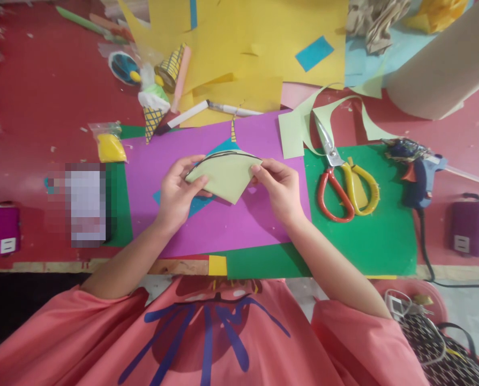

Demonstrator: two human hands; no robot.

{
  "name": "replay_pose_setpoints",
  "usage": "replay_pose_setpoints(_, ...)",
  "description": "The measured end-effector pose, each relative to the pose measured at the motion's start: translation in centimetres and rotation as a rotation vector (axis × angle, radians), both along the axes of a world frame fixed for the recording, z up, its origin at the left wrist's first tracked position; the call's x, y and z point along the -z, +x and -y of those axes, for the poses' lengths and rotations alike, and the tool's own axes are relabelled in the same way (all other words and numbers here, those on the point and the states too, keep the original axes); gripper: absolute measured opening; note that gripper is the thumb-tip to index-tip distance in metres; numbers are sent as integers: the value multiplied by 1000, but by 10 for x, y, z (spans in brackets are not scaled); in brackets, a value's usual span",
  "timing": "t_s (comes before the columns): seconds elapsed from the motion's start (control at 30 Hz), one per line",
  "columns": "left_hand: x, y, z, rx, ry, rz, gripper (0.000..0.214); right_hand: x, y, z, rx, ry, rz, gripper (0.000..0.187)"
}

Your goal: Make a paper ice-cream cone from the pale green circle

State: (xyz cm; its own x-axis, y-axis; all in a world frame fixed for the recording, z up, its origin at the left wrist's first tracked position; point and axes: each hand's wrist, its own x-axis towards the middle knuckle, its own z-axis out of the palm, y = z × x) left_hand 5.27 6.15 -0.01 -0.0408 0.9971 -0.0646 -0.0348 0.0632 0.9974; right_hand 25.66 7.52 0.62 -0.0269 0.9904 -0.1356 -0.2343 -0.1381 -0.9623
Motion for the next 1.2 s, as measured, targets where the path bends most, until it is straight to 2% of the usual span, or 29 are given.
replay_pose_setpoints(0.4,3,-2,1,-29,46,-17,35,-1,0,0,-5,0,-15,13)
replay_pose_setpoints(0.63,3,-6,-4,-155,136,-14,28,-4,2,-1,-40,-57,-7,6)
replay_pose_setpoints(0.87,-2,-7,-5,-268,194,-49,20,-9,3,-2,-51,-80,-31,8)
replay_pose_setpoints(1.03,-3,-7,-7,-167,90,71,38,-8,3,-1,-7,-53,-44,7)
replay_pose_setpoints(1.2,2,-6,-8,-119,13,97,32,-9,2,-1,18,-16,-52,7)
